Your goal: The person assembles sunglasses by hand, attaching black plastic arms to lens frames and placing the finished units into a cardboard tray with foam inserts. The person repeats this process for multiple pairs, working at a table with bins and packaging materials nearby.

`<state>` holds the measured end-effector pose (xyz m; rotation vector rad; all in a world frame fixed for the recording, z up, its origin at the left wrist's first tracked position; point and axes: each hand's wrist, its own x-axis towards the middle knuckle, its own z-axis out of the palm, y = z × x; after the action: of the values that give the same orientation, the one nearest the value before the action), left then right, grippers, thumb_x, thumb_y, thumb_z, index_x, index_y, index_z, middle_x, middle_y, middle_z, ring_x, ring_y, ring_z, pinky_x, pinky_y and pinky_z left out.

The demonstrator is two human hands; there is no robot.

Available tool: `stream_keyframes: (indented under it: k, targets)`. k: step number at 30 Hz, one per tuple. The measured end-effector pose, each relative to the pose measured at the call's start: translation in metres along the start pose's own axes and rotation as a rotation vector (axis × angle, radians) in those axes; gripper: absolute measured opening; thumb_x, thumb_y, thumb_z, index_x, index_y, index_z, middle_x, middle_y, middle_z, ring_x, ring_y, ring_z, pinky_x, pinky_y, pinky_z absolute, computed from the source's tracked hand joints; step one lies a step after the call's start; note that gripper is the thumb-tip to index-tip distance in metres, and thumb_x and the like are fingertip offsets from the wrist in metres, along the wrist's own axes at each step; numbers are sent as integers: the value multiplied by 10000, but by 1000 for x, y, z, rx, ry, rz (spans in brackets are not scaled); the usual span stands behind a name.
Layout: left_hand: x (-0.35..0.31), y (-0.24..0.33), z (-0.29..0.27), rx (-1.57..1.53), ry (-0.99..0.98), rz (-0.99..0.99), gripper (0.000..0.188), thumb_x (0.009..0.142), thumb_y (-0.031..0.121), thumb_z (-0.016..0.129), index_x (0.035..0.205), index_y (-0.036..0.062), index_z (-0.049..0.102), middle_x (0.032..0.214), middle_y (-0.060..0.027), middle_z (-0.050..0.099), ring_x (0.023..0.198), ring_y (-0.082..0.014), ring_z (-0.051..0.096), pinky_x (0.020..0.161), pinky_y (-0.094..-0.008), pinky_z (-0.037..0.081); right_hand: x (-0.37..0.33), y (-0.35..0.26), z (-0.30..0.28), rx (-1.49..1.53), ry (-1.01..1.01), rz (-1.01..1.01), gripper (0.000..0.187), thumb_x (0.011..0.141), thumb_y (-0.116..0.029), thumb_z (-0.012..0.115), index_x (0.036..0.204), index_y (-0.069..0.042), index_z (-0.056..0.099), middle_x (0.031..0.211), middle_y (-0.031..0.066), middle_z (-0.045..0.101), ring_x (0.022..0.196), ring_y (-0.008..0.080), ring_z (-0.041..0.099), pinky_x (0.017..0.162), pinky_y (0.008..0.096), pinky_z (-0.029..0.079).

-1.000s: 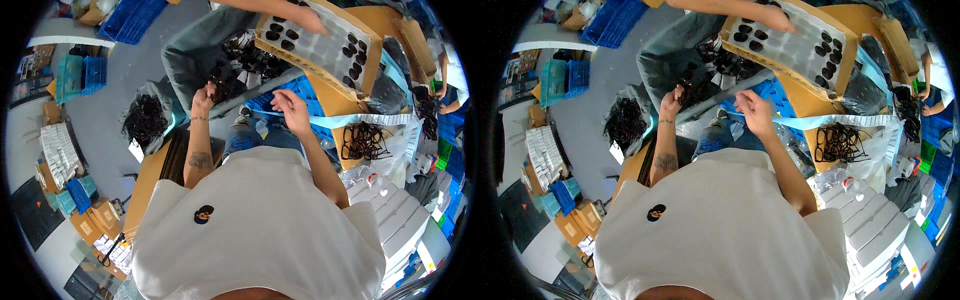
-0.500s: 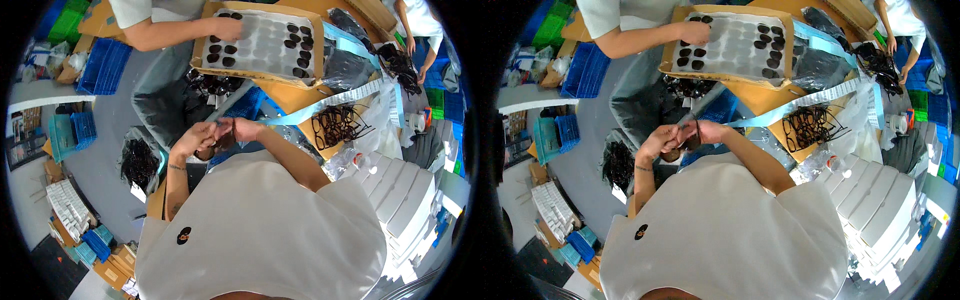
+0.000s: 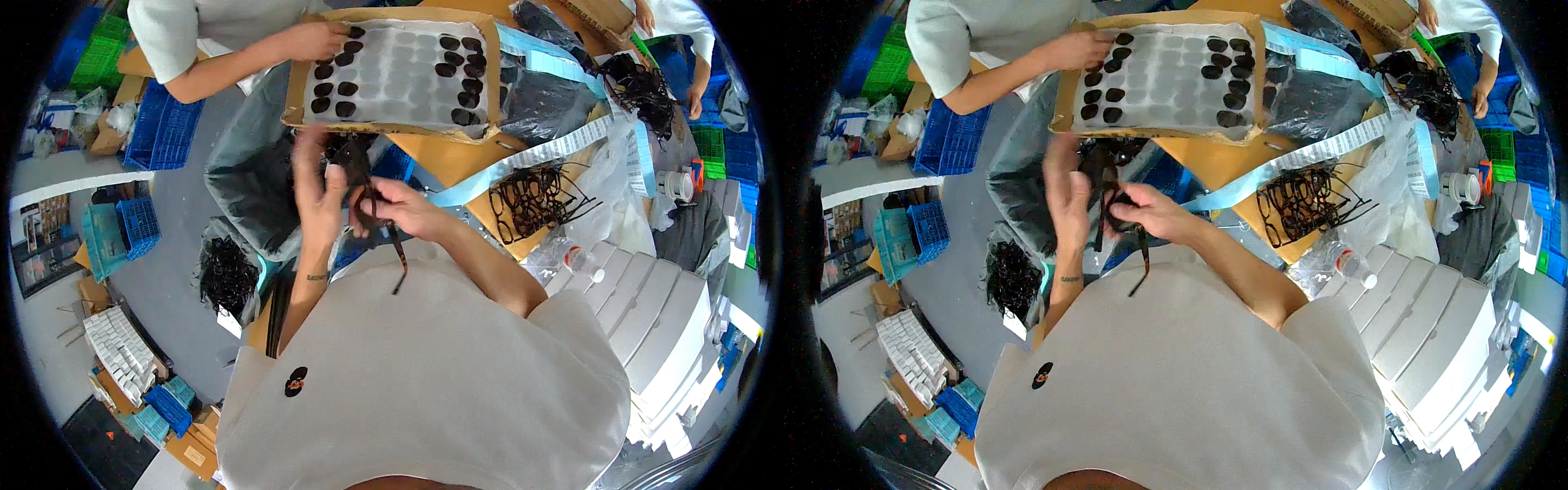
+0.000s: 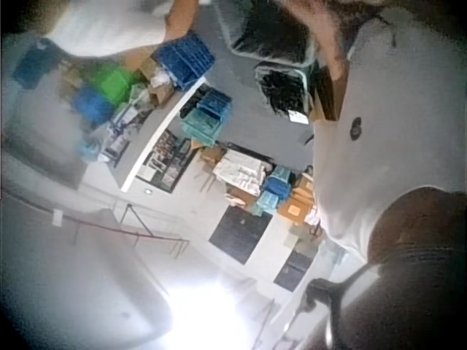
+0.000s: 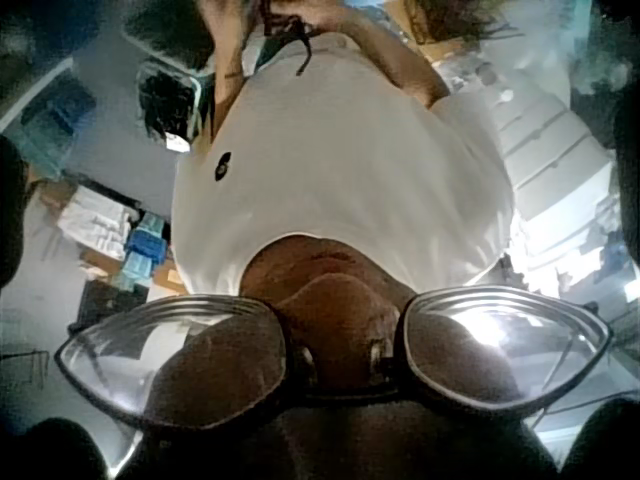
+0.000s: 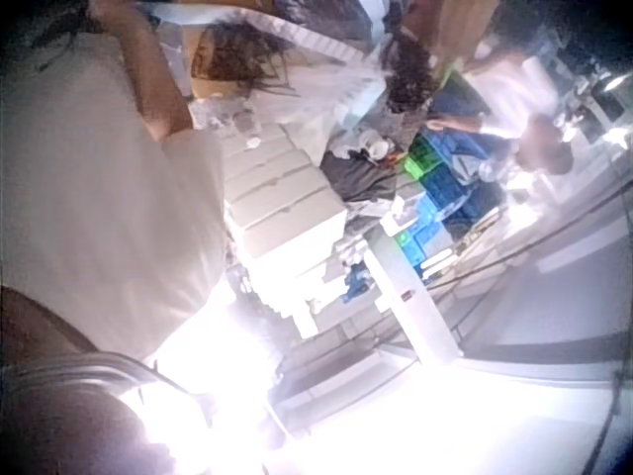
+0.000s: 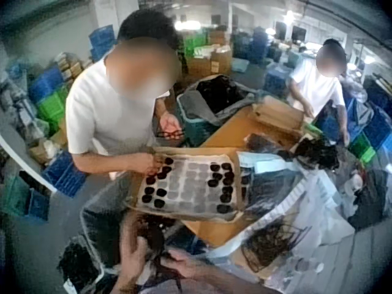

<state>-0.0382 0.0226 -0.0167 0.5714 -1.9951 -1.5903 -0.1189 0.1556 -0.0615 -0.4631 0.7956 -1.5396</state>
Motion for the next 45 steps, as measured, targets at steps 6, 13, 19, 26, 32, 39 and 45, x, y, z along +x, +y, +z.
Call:
stream_keyframes:
  k: [6,13,19,26,32,39,45]
  targets:
    - [-27,-38,63,37,-214,-54,248,1017,198,437,1147,4,519,1060,-59,570,918,-163,530,856,-286,430,-8,0,-29,-296,397,-242,214,915,-86,588,1121,-34,563,940,21,590,813,112,543,733,276,464]
    - [16,-35,81,-665,121,-329,258,1031,296,411,1034,48,484,1155,-106,616,958,-175,616,797,-266,504,-20,-34,-43,211,247,-181,479,825,41,612,1277,-8,460,1176,79,568,1063,189,581,908,311,466]
    - [34,-28,74,-1104,134,-409,218,1016,316,437,1029,107,498,1038,-85,620,962,-249,609,922,-422,457,-27,-47,-56,19,174,-140,431,826,17,609,1243,19,502,1211,114,574,1104,222,581,972,335,447]
    - [20,-23,22,-9,64,-265,149,957,160,563,921,22,519,785,-88,614,676,-296,606,646,-384,501,1,-69,-79,-507,540,-177,247,985,-165,507,1083,52,574,903,109,656,687,148,635,640,260,541]
    - [-21,-35,-46,1136,-90,-196,147,877,154,602,912,13,587,915,-185,657,826,-383,632,680,-449,501,24,-64,-100,-581,654,-150,141,898,-40,616,1029,4,590,873,76,653,655,110,595,627,240,466]
    - [-47,-53,-84,727,56,-497,522,778,465,759,757,-18,562,589,-69,535,531,-152,537,513,-315,475,66,-33,-130,-907,715,-195,211,846,-39,668,1049,-6,621,799,59,667,696,131,615,678,259,488]
    - [-74,-77,-89,-61,142,-894,424,943,398,573,763,14,559,588,-50,530,464,-127,509,422,-276,466,95,-28,-121,-1200,723,-201,178,834,-32,656,1011,-11,664,857,101,703,737,146,650,668,285,505]
